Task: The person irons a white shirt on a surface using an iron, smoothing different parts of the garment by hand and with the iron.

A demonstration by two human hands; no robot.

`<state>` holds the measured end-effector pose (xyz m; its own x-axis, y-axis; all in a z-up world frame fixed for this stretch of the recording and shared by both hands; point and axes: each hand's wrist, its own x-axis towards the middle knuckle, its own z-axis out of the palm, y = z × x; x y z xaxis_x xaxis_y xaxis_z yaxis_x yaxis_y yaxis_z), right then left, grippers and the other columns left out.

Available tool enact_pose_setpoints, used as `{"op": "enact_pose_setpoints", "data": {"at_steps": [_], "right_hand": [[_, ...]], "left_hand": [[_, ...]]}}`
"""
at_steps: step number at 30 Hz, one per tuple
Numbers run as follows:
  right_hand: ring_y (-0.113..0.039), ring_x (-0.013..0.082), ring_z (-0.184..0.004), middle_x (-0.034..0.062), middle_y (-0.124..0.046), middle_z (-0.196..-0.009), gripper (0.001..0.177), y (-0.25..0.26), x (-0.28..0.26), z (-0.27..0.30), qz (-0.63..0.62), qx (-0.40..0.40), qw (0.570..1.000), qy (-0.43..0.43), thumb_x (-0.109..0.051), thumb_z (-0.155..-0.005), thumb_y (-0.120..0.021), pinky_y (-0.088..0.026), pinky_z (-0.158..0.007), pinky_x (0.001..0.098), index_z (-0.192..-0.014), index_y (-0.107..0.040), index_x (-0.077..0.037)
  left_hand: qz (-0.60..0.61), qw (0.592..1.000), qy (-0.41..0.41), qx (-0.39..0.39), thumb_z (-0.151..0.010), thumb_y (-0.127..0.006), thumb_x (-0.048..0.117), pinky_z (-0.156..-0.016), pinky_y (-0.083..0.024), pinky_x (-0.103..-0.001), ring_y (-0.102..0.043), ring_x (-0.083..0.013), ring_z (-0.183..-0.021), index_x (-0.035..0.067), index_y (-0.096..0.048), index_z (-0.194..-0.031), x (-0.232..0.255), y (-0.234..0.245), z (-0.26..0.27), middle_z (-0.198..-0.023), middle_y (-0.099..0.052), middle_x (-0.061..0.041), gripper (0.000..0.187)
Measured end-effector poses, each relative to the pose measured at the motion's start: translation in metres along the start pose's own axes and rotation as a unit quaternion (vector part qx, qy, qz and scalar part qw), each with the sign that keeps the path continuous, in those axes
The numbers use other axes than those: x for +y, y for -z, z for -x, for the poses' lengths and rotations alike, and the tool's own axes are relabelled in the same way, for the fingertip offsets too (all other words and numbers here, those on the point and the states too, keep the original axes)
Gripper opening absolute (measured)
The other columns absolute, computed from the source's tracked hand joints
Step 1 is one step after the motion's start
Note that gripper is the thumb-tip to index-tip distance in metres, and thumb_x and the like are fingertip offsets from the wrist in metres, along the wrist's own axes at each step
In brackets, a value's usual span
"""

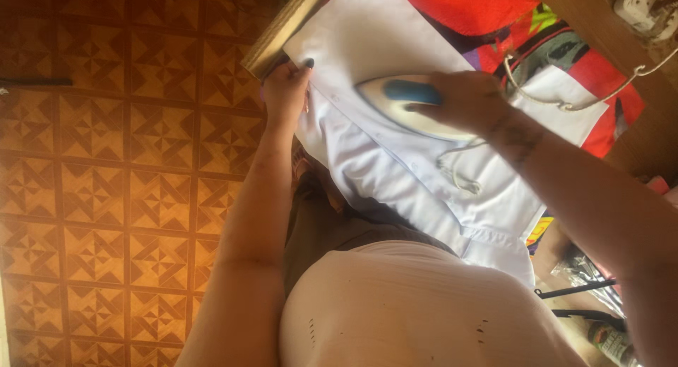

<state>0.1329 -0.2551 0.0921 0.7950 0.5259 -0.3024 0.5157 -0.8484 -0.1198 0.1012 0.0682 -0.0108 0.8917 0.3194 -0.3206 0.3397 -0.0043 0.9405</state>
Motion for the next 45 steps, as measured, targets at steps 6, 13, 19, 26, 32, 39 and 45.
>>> {"op": "enact_pose_setpoints", "data": {"at_steps": [6,13,19,26,32,39,45], "right_hand": [[-0.074,0.0360,-0.081,0.0140,-0.075,-0.084,0.057,0.009,0.067,0.063,0.044,-0.125,0.990,-0.053,-0.067,-0.084,-0.065,-0.058,-0.076,0.0473,-0.115,-0.068,-0.019],[-0.074,0.0307,-0.084,0.0073,-0.075,-0.086,0.045,-0.004,0.014,0.053,0.044,-0.157,0.982,0.090,-0.063,-0.083,-0.064,-0.058,-0.076,0.0459,-0.096,-0.067,-0.020],[-0.073,0.0375,-0.078,0.0138,-0.075,-0.083,0.057,-0.001,0.069,0.095,0.020,-0.025,0.999,-0.040,-0.064,-0.080,-0.067,-0.058,-0.075,0.0494,-0.118,-0.070,-0.022],[-0.071,0.0446,-0.084,0.0235,-0.073,-0.087,0.065,-0.014,0.053,0.058,-0.058,0.008,0.966,-0.252,-0.069,-0.090,-0.070,-0.055,-0.078,0.0535,-0.109,-0.070,-0.007],[-0.068,0.0454,-0.097,0.0253,-0.072,-0.101,0.064,0.018,0.034,-0.073,-0.107,0.101,0.956,-0.252,-0.064,-0.094,-0.071,-0.051,-0.085,0.0533,-0.109,-0.069,-0.002],[-0.072,0.0441,-0.086,0.0234,-0.073,-0.091,0.063,-0.007,0.024,0.023,-0.048,0.046,0.980,-0.186,-0.065,-0.095,-0.066,-0.057,-0.076,0.0513,-0.102,-0.070,-0.003],[-0.073,0.0437,-0.087,0.0234,-0.074,-0.091,0.069,-0.005,0.006,-0.004,-0.042,-0.016,0.968,-0.245,-0.071,-0.092,-0.064,-0.057,-0.077,0.0536,-0.104,-0.069,-0.004]], "left_hand": [[-0.006,1.000,0.005,0.017,-0.091,-0.075,0.027,-0.037,-0.039,-0.028,-0.049,-0.0095,-0.037,0.005,-0.066,-0.078,-0.004,-0.002,-0.004,-0.054,-0.057,-0.001,0.027],[-0.017,0.999,-0.036,0.024,-0.093,-0.076,0.028,-0.036,-0.041,-0.029,-0.049,-0.0096,-0.038,0.003,-0.062,-0.074,-0.008,-0.005,-0.005,-0.055,-0.058,-0.001,0.034],[-0.036,0.999,-0.006,0.021,-0.096,-0.073,0.029,-0.038,-0.039,-0.029,-0.048,-0.0096,-0.037,0.003,-0.064,-0.076,0.001,-0.005,0.001,-0.055,-0.056,-0.001,0.033],[0.012,0.999,0.036,0.020,-0.094,-0.073,0.030,-0.036,-0.037,-0.028,-0.045,-0.0083,-0.037,0.003,-0.067,-0.085,0.001,-0.005,0.003,-0.054,-0.054,0.001,0.029],[0.040,0.999,0.011,0.007,-0.095,-0.073,0.028,-0.037,-0.038,-0.027,-0.046,-0.0082,-0.039,0.001,-0.069,-0.087,0.002,-0.001,0.005,-0.057,-0.056,0.001,0.029],[0.046,0.997,0.066,0.002,-0.092,-0.076,0.026,-0.035,-0.039,-0.028,-0.049,-0.0077,-0.039,0.002,-0.068,-0.085,-0.006,0.007,0.002,-0.058,-0.058,-0.001,0.026],[0.117,0.993,0.031,0.003,-0.091,-0.076,0.021,-0.035,-0.038,-0.028,-0.048,-0.0105,-0.036,0.001,-0.062,-0.082,-0.020,-0.001,0.002,-0.057,-0.059,-0.004,0.026]]}}
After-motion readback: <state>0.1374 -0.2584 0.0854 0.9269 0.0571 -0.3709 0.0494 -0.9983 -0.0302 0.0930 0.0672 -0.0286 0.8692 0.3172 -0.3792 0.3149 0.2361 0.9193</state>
